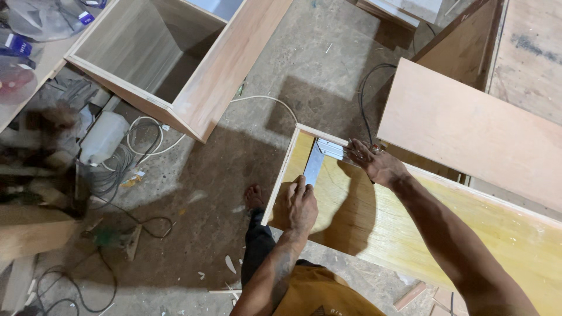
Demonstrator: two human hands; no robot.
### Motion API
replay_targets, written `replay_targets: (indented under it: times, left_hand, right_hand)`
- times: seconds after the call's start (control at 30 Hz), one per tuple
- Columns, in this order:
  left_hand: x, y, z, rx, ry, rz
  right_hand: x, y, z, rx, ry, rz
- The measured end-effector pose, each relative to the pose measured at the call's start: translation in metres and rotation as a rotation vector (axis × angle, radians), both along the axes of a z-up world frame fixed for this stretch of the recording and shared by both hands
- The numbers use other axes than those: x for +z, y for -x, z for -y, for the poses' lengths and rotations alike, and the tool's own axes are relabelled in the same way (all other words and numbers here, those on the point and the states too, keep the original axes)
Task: The person measures and marks a wooden board with a square and a pencil, applies glue from a bottle to a wooden strip, and attaches the strip to the board.
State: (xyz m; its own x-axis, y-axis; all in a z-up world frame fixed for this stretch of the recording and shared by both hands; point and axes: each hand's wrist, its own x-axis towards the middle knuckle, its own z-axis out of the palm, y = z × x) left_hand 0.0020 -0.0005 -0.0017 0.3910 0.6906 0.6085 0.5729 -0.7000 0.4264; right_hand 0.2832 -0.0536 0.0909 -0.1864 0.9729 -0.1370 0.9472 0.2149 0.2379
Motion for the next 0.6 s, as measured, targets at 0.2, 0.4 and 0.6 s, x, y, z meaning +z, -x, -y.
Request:
replay_targets:
  times: [0.2,0.4,0.6]
  left_hand:
    - [0.01,0.0,-0.005,-0.01,-0.001,-0.036]
    - [-0.002,-0.001,-0.006,-0.064,0.027,0.028]
    - [0.01,0.005,-0.009,-0.122,0.083,0.147]
  right_hand:
    - [-0.004,-0.002,-0.003,-0.018,-0.039,-0.023]
    - [-0.026,0.007,0.003,-0.197,-0.146,-0.166]
    - [-0.027,0.017,0.013,-0.224,-0.37,-0.181]
